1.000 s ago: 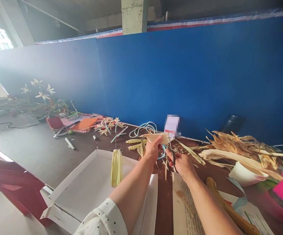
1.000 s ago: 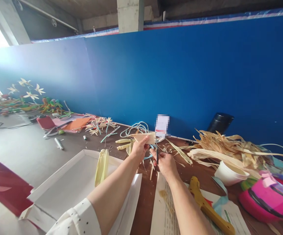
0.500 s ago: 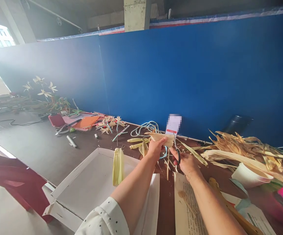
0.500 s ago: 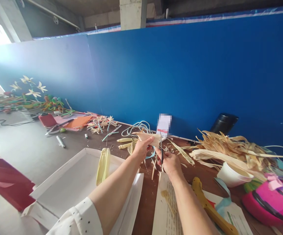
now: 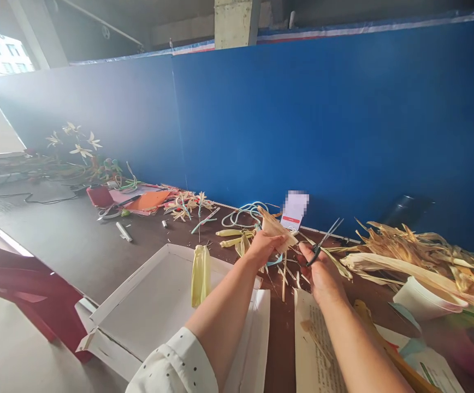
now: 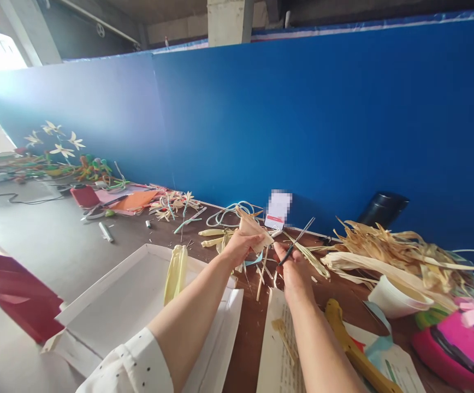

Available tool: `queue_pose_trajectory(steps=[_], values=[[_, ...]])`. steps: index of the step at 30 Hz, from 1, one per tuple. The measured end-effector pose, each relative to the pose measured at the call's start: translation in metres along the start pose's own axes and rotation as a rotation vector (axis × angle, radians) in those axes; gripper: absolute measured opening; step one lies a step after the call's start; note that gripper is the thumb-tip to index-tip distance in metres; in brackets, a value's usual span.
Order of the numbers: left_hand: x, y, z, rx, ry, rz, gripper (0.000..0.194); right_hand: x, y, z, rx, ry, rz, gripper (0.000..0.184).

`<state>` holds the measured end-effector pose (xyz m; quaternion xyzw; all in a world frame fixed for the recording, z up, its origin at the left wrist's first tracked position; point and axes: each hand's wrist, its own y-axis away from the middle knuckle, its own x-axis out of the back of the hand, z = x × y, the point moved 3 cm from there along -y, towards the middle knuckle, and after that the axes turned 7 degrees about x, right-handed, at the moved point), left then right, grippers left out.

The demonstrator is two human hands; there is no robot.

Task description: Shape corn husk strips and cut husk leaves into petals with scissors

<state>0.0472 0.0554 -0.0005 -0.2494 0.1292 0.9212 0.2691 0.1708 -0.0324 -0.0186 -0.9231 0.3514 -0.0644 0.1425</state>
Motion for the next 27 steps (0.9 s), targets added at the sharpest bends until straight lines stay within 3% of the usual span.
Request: queue_pose_trajectory(steps=[5,9,16,22,27], values=[[-0.001,0.003,0.0,0.07,-0.177,-0.024,0.031,-0.005,0.003,-0.002,-0.166,-0.114,-0.048,0.038],[-0.002,0.002,-0.002,0.101,-0.261,-0.073,0.03,-0.006,0.005,-0.002,-0.162,-0.129,-0.013,0.033],[-0.001,0.0,-0.005,0.055,-0.287,0.03,0.032,-0.004,0.006,-0.002,-0.128,-0.106,0.031,0.028],[-0.001,0.0,-0.008,0.132,-0.278,-0.105,0.03,-0.007,0.005,-0.004,-0.138,-0.174,-0.044,0.04],[0.002,-0.003,-0.011,0.136,-0.409,-0.21,0.029,-0.004,0.004,-0.012,-0.088,-0.14,-0.011,0.039]])
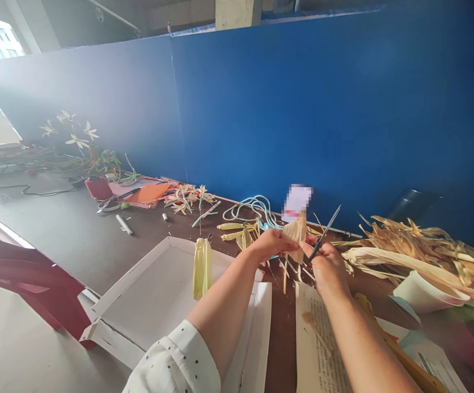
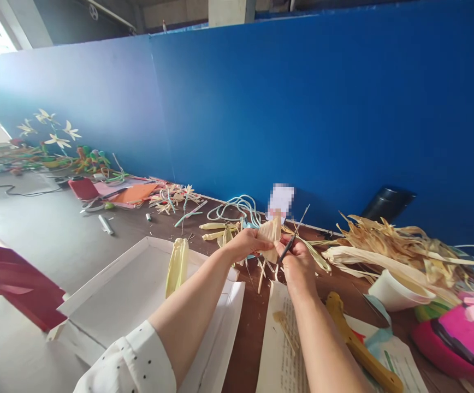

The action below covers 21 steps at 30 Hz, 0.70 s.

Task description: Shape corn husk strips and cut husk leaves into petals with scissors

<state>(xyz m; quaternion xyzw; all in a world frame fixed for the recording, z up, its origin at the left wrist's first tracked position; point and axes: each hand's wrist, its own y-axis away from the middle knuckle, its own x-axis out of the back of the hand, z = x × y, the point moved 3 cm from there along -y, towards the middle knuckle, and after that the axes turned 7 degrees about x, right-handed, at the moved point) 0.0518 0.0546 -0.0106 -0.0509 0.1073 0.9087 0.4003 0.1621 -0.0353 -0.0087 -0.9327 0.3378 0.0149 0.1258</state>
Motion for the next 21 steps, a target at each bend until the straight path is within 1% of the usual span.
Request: queue_pose_trajectory(steps=[2,4,8,9,11,13,15,16,19,21], values=[[0.0,0.0,0.0,-0.002,-0.049,-0.023,0.031,0.001,0.001,-0.003,0.025,0.076,0.039,0.037],[-0.001,0.002,0.002,0.001,-0.068,-0.044,0.033,0.002,0.002,-0.006,0.05,0.105,0.08,0.036],[-0.001,0.005,0.004,0.024,-0.063,-0.063,0.032,0.006,-0.001,-0.007,0.101,0.039,0.159,0.037],[0.0,0.005,0.003,0.037,-0.068,-0.048,0.03,0.009,-0.004,-0.007,0.12,0.028,0.201,0.037],[0.004,0.005,0.002,0.065,-0.079,0.022,0.024,0.018,-0.009,-0.007,0.149,0.02,0.298,0.037],[0.008,0.003,0.0,0.078,-0.059,0.122,0.02,0.025,-0.013,-0.006,0.111,0.024,0.323,0.037],[0.011,0.001,0.0,0.058,-0.005,0.208,0.02,0.026,-0.014,-0.003,0.046,0.032,0.265,0.038],[0.011,0.0,0.0,0.036,0.025,0.228,0.02,0.023,-0.013,-0.002,0.022,0.041,0.213,0.038],[0.009,-0.001,0.002,-0.052,0.102,0.204,0.022,0.011,-0.006,0.0,-0.035,0.104,0.024,0.037],[0.007,-0.001,0.003,-0.086,0.138,0.168,0.024,0.005,-0.002,0.001,-0.062,0.154,-0.043,0.036]])
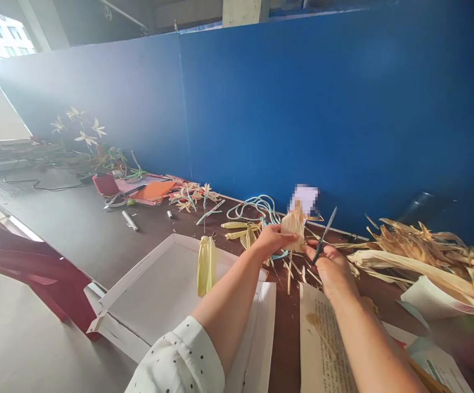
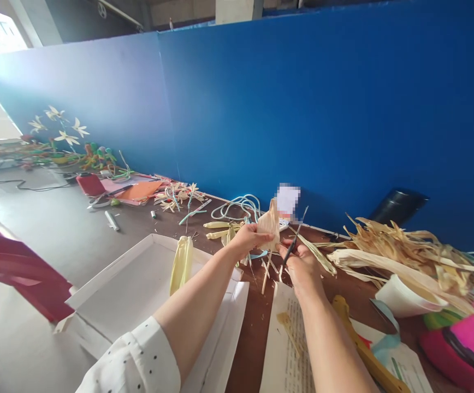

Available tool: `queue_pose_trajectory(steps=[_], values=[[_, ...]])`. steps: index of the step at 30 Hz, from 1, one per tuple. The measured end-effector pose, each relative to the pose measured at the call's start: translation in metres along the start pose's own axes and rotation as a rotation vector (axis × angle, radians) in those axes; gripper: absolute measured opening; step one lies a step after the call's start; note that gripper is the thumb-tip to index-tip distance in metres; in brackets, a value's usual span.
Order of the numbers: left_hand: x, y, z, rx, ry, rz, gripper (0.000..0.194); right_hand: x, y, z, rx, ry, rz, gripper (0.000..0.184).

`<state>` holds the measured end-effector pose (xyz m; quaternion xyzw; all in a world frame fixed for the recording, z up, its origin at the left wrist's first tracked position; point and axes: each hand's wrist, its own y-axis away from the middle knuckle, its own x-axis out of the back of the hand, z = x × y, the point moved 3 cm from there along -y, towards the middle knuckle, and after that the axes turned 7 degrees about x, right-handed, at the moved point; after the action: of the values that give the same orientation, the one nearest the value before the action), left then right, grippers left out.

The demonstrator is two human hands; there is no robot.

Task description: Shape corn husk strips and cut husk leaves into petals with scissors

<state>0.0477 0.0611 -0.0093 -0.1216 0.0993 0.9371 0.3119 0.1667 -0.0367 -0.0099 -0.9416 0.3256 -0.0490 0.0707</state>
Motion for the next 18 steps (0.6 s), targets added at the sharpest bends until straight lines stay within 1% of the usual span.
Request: queue_pose_trajectory(steps=[2,5,7,12,15,18], values=[[-0.0011,0.0006,-0.0003,-0.002,-0.001,-0.021,0.029,-0.002,0.0015,0.0001,0.0,-0.004,-0.007,0.036],[-0.0025,0.0017,-0.0014,0.026,-0.063,-0.061,0.037,0.0001,0.0,-0.0004,0.04,-0.075,0.013,0.037],[-0.0031,0.0027,-0.0012,0.039,-0.097,-0.062,0.039,0.0025,-0.0013,-0.0008,0.06,-0.079,0.028,0.038],[-0.0075,0.0075,0.0044,-0.028,-0.094,0.004,0.034,0.0054,-0.0015,-0.004,0.083,0.008,0.058,0.041],[-0.0092,0.009,0.0065,-0.029,-0.093,0.05,0.029,0.0063,-0.0009,-0.0061,0.093,0.047,0.079,0.041],[-0.0026,0.0065,0.0076,-0.032,-0.048,0.156,0.02,0.0072,-0.0008,-0.007,0.09,0.065,0.098,0.039]])
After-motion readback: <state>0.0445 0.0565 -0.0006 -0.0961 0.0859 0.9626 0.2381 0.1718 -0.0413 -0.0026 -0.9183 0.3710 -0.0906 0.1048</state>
